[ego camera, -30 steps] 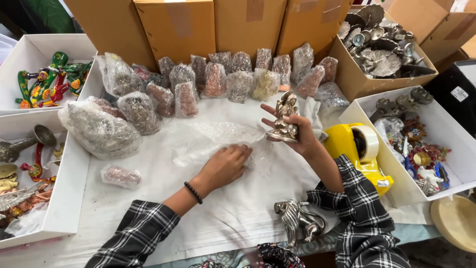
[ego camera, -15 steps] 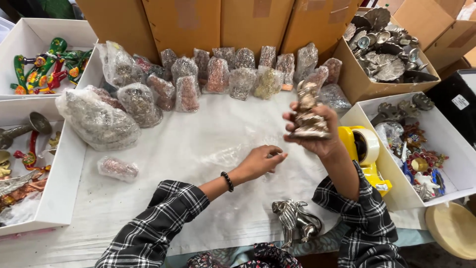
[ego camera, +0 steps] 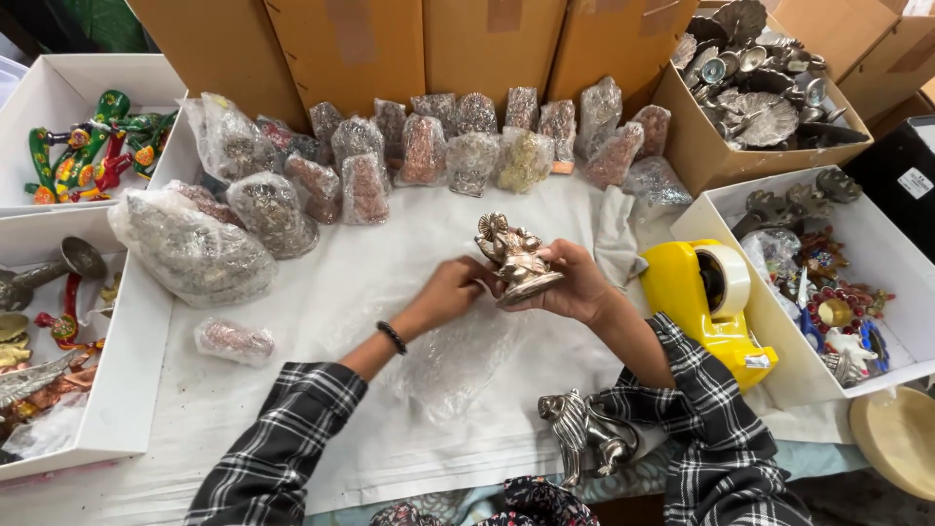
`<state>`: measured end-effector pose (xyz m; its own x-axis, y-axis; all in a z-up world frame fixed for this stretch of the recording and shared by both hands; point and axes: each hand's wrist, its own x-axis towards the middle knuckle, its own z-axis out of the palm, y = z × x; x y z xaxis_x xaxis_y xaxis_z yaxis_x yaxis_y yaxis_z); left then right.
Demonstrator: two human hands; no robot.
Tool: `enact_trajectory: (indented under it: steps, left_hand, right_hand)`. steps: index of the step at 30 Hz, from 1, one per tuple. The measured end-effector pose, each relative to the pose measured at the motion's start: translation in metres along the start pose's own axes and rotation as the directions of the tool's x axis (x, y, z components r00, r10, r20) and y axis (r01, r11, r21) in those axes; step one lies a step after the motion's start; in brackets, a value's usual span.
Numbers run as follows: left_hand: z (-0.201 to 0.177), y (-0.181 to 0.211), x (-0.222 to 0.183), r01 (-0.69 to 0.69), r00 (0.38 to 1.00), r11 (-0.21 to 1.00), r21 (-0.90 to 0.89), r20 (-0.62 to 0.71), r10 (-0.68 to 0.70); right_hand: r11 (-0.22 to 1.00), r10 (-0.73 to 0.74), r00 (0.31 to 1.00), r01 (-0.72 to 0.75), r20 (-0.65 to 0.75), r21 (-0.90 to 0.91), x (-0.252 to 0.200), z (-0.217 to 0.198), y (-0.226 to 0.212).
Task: The person wipes a small silver figurine with a white cloth, turning it to clean all sides. They then place the figurine on a sheet of bubble wrap, wrap it, and secure the package with tape from a yellow dispenser.
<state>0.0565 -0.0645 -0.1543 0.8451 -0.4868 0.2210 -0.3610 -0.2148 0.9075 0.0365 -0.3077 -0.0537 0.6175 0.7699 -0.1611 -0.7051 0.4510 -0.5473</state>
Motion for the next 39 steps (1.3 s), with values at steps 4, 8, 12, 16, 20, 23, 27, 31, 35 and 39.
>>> enact_trajectory:
  steps: [4,8,12,16,20,23,27,31,35,39]
  left_hand:
    - [-0.045,0.026,-0.003,0.103,0.993,0.993,0.056,-0.068,-0.099]
    - [-0.081,0.052,-0.01,0.117,0.973,0.992,-0.047,-0.196,-0.124]
    - [-0.089,0.057,-0.019,-0.085,0.969,0.964,0.252,-0.204,0.139]
    - [-0.072,0.093,-0.04,-0.292,0.926,0.723,0.626,-0.004,0.377]
    - [-0.037,0.096,-0.076,-0.411,0.895,0.681,0.607,0.125,0.429]
    - [-0.02,0.092,-0.09,-0.369,0.924,0.761,0.534,0.124,0.362]
    - [-0.016,0.071,-0.081,-0.126,0.982,0.852,0.508,-0.06,0.18]
    - [-0.022,0.092,-0.073,-0.037,0.98,0.699,0.715,-0.112,0.166]
    - [-0.013,0.09,-0.081,-0.005,0.973,0.768,0.64,-0.174,0.151]
    - [-0.001,0.07,-0.084,0.139,0.987,0.662,0.737,-0.161,-0.027]
  right_hand:
    - [0.971,-0.055,0.996,0.036,-0.075,-0.238,0.002,-0.009,0.003]
    - [0.884,-0.041,0.996,-0.001,-0.08,-0.467,0.009,0.01,0.014]
    - [0.896,-0.023,0.976,-0.077,-0.218,-0.438,0.009,0.014,0.016]
    - [0.893,-0.029,0.982,-0.059,-0.189,-0.446,0.005,0.024,0.01]
    - [0.883,-0.078,0.976,-0.027,-0.202,-0.468,0.005,0.014,0.008]
    - [0.96,-0.038,0.972,-0.029,-0.232,-0.28,0.003,0.004,0.003]
    - [0.946,-0.047,0.964,-0.041,-0.261,-0.322,-0.001,0.027,-0.013]
    - [0.721,-0.113,0.952,-0.119,-0.286,-0.683,0.003,0.067,-0.015]
    - [0.559,-0.208,0.958,-0.049,-0.197,-0.828,0.021,0.083,-0.01]
    - [0.304,-0.227,0.957,-0.107,-0.181,-0.947,0.042,0.097,-0.007]
